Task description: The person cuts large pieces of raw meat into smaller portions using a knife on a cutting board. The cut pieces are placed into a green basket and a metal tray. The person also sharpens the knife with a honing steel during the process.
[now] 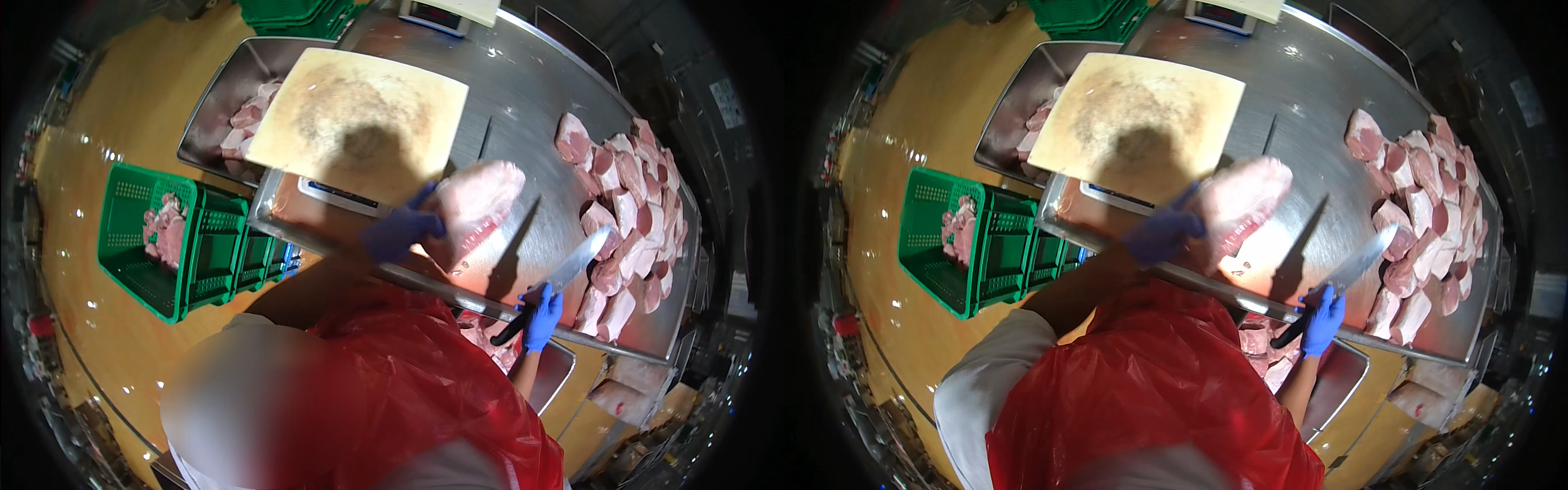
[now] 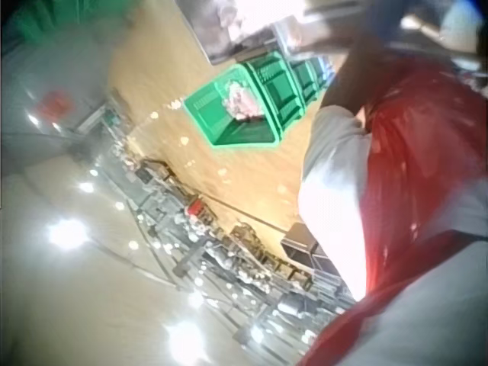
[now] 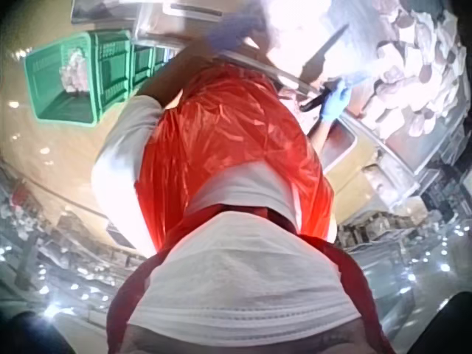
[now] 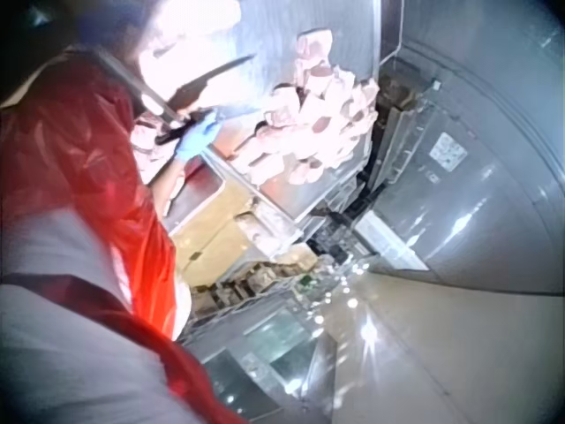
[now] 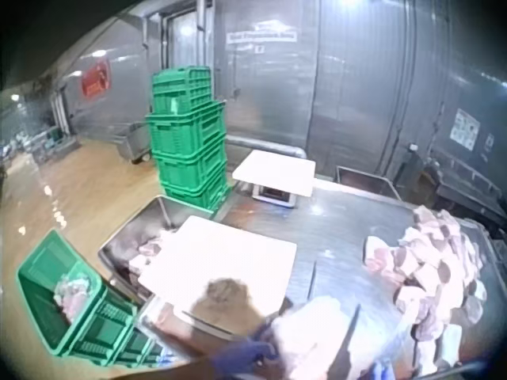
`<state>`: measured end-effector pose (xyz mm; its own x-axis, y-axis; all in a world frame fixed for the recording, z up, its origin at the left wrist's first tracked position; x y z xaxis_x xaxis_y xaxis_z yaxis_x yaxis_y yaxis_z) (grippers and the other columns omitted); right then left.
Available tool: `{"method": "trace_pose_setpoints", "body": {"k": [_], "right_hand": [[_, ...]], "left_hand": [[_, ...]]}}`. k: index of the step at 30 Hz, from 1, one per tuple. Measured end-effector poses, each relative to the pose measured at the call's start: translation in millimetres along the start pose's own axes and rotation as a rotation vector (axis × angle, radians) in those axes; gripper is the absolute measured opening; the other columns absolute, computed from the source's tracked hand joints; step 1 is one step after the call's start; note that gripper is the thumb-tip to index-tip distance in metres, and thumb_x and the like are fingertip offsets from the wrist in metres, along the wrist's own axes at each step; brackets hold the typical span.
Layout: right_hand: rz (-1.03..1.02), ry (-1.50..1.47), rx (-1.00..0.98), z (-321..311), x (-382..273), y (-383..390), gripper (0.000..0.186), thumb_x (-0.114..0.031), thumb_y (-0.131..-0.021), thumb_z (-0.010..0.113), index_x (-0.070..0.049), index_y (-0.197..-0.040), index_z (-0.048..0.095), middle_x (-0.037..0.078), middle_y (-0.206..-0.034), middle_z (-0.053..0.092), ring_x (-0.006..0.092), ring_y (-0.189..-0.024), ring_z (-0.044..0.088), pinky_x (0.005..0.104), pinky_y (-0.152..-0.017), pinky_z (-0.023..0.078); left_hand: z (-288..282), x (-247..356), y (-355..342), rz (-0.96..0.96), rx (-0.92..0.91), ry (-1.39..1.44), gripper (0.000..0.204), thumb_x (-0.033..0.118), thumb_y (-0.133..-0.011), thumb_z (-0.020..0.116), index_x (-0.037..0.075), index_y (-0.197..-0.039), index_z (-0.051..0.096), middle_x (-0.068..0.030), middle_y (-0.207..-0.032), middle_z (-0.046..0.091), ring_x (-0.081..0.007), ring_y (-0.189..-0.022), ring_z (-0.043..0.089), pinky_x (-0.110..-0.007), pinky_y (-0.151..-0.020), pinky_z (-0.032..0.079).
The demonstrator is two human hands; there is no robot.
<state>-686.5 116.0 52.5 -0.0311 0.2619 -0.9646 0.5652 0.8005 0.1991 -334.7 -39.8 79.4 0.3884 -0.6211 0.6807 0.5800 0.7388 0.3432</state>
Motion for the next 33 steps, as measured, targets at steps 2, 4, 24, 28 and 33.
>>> {"method": "trace_pose_setpoints", "body": {"k": [2,4,24,28,33], "right_hand": [[-0.013,0.002,-0.045,36.2,-19.2,-10.5,0.028,-0.034,-0.107,0.056,-0.007,-0.110,0.055,0.011,-0.088,0.067,0.0208,-0.068,0.071,0.0304,-0.050,0.056],[-0.094,-0.015,-0.148,76.5,-45.5,-22.4,0.026,-0.030,-0.108,0.054,-0.005,-0.114,0.056,0.009,-0.088,0.065,0.0209,-0.067,0.070,0.0316,-0.051,0.058],[-0.253,0.446,-0.267,211.2,-88.9,39.8,0.025,-0.024,-0.107,0.055,-0.001,-0.116,0.060,0.011,-0.078,0.067,0.0172,-0.060,0.067,0.0312,-0.049,0.051],[-0.659,0.711,-0.452,300.9,-134.9,51.1,0.016,-0.020,-0.103,0.058,-0.004,-0.105,0.062,0.023,-0.093,0.071,0.0431,-0.080,0.069,0.0480,-0.068,0.056],[-0.912,0.914,-0.645,417.4,-177.9,62.1,0.023,-0.030,-0.103,0.056,-0.008,-0.108,0.059,0.021,-0.088,0.070,0.0426,-0.078,0.068,0.0513,-0.068,0.055]], "left_hand": [[-20.6,77.0,17.0,0.093,-0.031,-0.215,0.081,0.000,-0.077,0.067,0.010,-0.153,0.041,-0.0047,-0.116,0.064,-0.0128,-0.096,0.064,-0.029,-0.079,0.056],[-83.7,128.1,2.0,0.220,-0.094,-0.489,0.077,0.003,-0.076,0.070,0.011,-0.149,0.048,-0.0046,-0.113,0.066,-0.0145,-0.096,0.064,-0.031,-0.076,0.056],[-148.0,135.6,91.6,1.085,0.965,-1.239,0.021,0.012,-0.084,0.077,0.006,-0.103,0.069,-0.0151,-0.097,0.067,-0.0342,-0.087,0.067,-0.043,-0.079,0.056],[-153.1,131.3,84.8,0.962,0.972,-1.121,0.014,0.010,-0.083,0.074,0.007,-0.095,0.068,-0.0129,-0.090,0.068,-0.0325,-0.078,0.067,-0.042,-0.071,0.056],[-160.8,124.5,82.4,0.946,1.011,-1.158,0.009,0.012,-0.084,0.072,0.010,-0.089,0.065,-0.0108,-0.086,0.067,-0.0329,-0.076,0.067,-0.042,-0.070,0.056]]}}
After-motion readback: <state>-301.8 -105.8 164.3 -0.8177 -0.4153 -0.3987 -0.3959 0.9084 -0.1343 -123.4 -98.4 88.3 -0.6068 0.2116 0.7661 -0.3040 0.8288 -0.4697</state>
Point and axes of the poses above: each hand's wrist, its own y-axis away from the middle knuckle, its own z-axis out of the palm, x = y × z, the point moved 5 cm from there along -y, towards the middle knuckle
